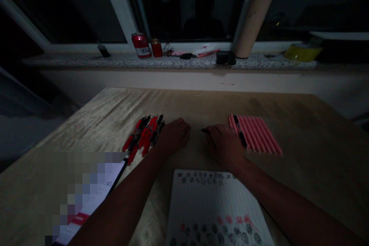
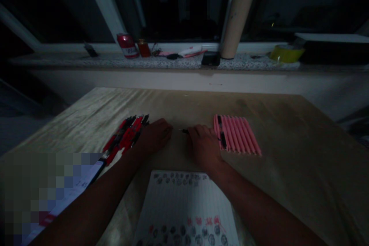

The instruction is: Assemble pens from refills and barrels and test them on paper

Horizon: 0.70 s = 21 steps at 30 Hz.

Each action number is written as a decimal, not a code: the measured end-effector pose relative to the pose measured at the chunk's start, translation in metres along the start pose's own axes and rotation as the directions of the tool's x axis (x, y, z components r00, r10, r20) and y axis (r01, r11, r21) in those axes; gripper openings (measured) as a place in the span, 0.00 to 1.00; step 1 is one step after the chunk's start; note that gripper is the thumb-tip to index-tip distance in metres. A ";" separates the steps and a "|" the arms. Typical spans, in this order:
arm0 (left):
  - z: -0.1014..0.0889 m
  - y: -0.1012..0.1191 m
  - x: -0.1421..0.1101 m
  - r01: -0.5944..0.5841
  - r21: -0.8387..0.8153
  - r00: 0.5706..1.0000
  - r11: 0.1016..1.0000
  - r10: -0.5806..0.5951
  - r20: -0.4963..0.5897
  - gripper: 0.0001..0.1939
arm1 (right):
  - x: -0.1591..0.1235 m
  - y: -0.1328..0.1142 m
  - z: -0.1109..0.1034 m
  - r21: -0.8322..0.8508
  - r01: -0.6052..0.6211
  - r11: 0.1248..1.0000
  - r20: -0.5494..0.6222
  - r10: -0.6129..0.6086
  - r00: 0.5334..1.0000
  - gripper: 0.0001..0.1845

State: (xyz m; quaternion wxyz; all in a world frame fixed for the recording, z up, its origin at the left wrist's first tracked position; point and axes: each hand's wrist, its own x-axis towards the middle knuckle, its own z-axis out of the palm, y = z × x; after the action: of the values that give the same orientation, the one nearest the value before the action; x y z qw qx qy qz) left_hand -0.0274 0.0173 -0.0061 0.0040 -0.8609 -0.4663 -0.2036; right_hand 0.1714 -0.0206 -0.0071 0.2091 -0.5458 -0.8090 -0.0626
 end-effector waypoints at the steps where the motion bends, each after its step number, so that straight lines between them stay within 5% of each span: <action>1: 0.002 0.001 0.001 -0.009 0.011 1.000 1.000 0.009 -0.004 0.08 | 0.000 0.000 0.000 -0.001 0.002 1.000 0.001 -0.002 1.000 0.13; 21: 0.009 0.002 0.008 0.033 0.097 0.999 0.995 -0.032 -0.018 0.09 | 0.001 -0.003 -0.003 -0.026 -0.008 1.000 0.016 0.008 1.000 0.12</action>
State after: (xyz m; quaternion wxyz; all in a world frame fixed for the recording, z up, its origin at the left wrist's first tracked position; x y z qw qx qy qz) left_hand -0.0187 0.0240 -0.0107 0.0465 -0.8503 -0.4894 -0.1877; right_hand 0.1687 -0.0217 -0.0036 0.1958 -0.5521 -0.8077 -0.0677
